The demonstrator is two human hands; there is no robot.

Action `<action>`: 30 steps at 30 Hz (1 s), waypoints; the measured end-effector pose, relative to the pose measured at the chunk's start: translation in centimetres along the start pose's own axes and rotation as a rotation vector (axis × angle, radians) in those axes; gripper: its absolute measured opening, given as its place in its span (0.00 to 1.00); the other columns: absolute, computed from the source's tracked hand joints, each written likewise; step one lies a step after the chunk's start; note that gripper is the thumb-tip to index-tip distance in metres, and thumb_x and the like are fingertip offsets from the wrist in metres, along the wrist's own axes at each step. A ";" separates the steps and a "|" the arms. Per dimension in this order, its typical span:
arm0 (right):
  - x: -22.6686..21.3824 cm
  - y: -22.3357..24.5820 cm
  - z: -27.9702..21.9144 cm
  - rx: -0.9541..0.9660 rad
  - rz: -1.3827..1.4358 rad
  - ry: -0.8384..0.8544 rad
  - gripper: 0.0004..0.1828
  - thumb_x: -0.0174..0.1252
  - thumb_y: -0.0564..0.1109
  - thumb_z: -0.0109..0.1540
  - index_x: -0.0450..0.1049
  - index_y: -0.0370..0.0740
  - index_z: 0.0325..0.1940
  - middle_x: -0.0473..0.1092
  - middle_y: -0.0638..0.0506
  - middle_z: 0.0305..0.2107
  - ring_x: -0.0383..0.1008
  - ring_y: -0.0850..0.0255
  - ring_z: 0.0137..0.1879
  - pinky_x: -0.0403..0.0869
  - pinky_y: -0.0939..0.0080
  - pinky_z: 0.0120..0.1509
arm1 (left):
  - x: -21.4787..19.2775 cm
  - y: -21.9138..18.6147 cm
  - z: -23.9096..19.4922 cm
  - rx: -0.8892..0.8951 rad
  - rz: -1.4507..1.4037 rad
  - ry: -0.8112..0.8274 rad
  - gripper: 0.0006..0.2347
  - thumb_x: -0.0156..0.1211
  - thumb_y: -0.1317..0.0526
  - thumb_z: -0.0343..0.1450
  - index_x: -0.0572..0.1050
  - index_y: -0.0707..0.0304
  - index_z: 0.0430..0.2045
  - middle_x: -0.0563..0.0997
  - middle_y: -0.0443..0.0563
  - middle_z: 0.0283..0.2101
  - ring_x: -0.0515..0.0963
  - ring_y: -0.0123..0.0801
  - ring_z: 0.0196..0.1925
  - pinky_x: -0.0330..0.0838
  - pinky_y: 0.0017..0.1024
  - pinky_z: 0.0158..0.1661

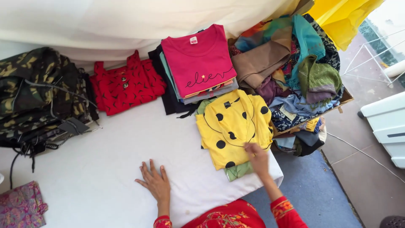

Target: The person folds a pink t-shirt and places it on a stack. Then they unfold and fold a patterned scarf, smoothing it out before stacking it. The person continues to handle and fold additional garments from a pile on the table.

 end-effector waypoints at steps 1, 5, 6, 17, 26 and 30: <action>-1.2 -1.0 1.8 0.005 0.004 -0.002 0.05 0.61 0.34 0.59 0.75 0.35 0.39 0.81 0.51 0.41 0.83 0.64 0.40 0.78 0.66 0.47 | 0.0 0.1 0.1 0.005 0.005 0.002 0.25 0.49 0.50 0.78 0.63 0.60 0.70 0.59 0.63 0.74 0.56 0.52 0.78 0.33 0.69 0.72; -8.6 -5.0 9.7 0.015 -0.237 -0.274 0.07 0.61 0.42 0.67 0.79 0.37 0.47 0.77 0.46 0.39 0.79 0.57 0.40 0.76 0.59 0.45 | 0.1 -0.3 0.0 -0.042 0.024 0.019 0.23 0.49 0.51 0.78 0.65 0.60 0.68 0.61 0.60 0.73 0.58 0.48 0.78 0.34 0.67 0.73; -9.7 -6.0 11.4 0.005 -0.258 -0.321 0.08 0.61 0.43 0.68 0.80 0.39 0.50 0.77 0.45 0.39 0.79 0.54 0.41 0.76 0.57 0.46 | -0.1 -0.1 0.0 -0.054 0.052 0.034 0.22 0.49 0.52 0.78 0.66 0.60 0.67 0.61 0.58 0.73 0.58 0.47 0.78 0.34 0.66 0.74; -5.9 -26.4 23.5 0.182 -0.733 0.549 0.20 0.61 0.56 0.63 0.79 0.48 0.55 0.79 0.41 0.46 0.78 0.44 0.53 0.75 0.47 0.56 | -1.1 -1.3 0.7 -0.087 0.078 0.051 0.21 0.52 0.53 0.77 0.69 0.59 0.65 0.63 0.58 0.73 0.61 0.47 0.76 0.38 0.63 0.74; -4.7 -21.3 30.5 0.344 -0.449 0.073 0.18 0.66 0.56 0.62 0.82 0.45 0.50 0.80 0.47 0.37 0.81 0.53 0.43 0.76 0.52 0.51 | -1.0 -1.3 1.0 -0.101 0.111 0.060 0.21 0.51 0.53 0.77 0.69 0.59 0.65 0.63 0.56 0.72 0.61 0.46 0.75 0.39 0.63 0.74; -3.1 -22.2 30.9 0.383 -0.454 0.057 0.18 0.69 0.53 0.59 0.82 0.44 0.49 0.81 0.46 0.39 0.82 0.53 0.45 0.77 0.54 0.53 | -0.7 -1.1 0.9 -0.126 0.125 0.083 0.21 0.51 0.53 0.76 0.69 0.59 0.64 0.63 0.56 0.72 0.62 0.45 0.75 0.39 0.62 0.74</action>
Point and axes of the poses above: each hand's wrist, its own z-axis towards the middle knuckle, its own x-axis out of the palm, y = z × x, the point moved 8 cm from there along z, towards the middle knuckle
